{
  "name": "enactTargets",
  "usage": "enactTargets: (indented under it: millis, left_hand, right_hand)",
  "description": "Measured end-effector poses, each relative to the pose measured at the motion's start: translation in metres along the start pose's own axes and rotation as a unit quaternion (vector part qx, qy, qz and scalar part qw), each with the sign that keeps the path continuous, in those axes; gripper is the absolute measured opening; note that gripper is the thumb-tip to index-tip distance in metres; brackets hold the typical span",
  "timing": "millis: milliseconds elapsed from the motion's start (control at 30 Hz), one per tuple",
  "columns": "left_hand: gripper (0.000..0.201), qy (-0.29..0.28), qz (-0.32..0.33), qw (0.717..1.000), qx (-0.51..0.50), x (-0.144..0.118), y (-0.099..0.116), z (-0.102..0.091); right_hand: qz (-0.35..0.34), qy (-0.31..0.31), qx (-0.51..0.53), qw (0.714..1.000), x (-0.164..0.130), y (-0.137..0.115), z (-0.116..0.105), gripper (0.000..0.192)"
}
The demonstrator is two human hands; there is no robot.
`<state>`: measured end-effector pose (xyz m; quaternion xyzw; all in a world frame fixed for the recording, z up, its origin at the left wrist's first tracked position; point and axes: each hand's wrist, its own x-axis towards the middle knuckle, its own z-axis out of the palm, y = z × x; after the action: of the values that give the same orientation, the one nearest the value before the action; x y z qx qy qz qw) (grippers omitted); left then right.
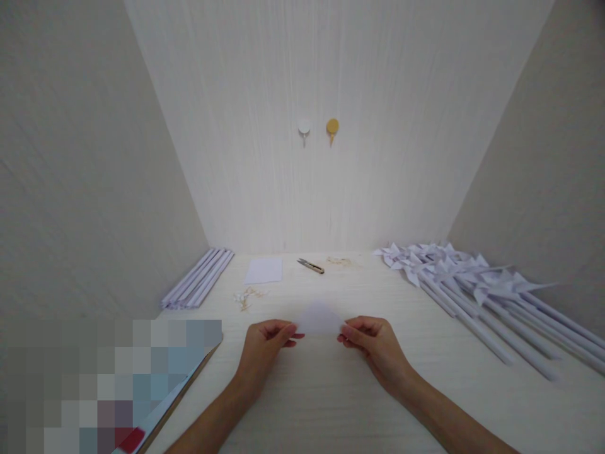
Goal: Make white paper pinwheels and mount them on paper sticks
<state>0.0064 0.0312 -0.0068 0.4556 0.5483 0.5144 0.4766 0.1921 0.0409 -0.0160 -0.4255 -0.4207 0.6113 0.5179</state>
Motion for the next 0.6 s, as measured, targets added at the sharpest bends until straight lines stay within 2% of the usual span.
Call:
enactTargets:
  millis: [167,300,500,600]
  left_hand:
    - [0.019,0.022,0.005,1.0,-0.004,-0.0013,-0.0009,0.0015]
    - [0.021,0.019,0.016,1.0,-0.001,0.0006,-0.003,0.0003]
    - [0.023,-0.114,0.015,0.993,0.004,-0.001,-0.0043,0.0025]
    - [0.022,-0.125,0.012,0.992,-0.023,-0.0022,-0.004,0.0041]
  right_hand:
    - [-0.004,-0.002,0.002,1.0,0.0006,0.0012,0.0013,0.021]
    - [-0.03,-0.049,-0.053,0.997,0.0004,-0.0011,0.0026,0.023]
    - [-0.07,-0.138,-0.096,0.983,-0.0018,-0.0042,0.0025,0.028]
    - [-0.083,-0.173,-0.146,0.971,-0.0033,-0.0025,0.0026,0.031]
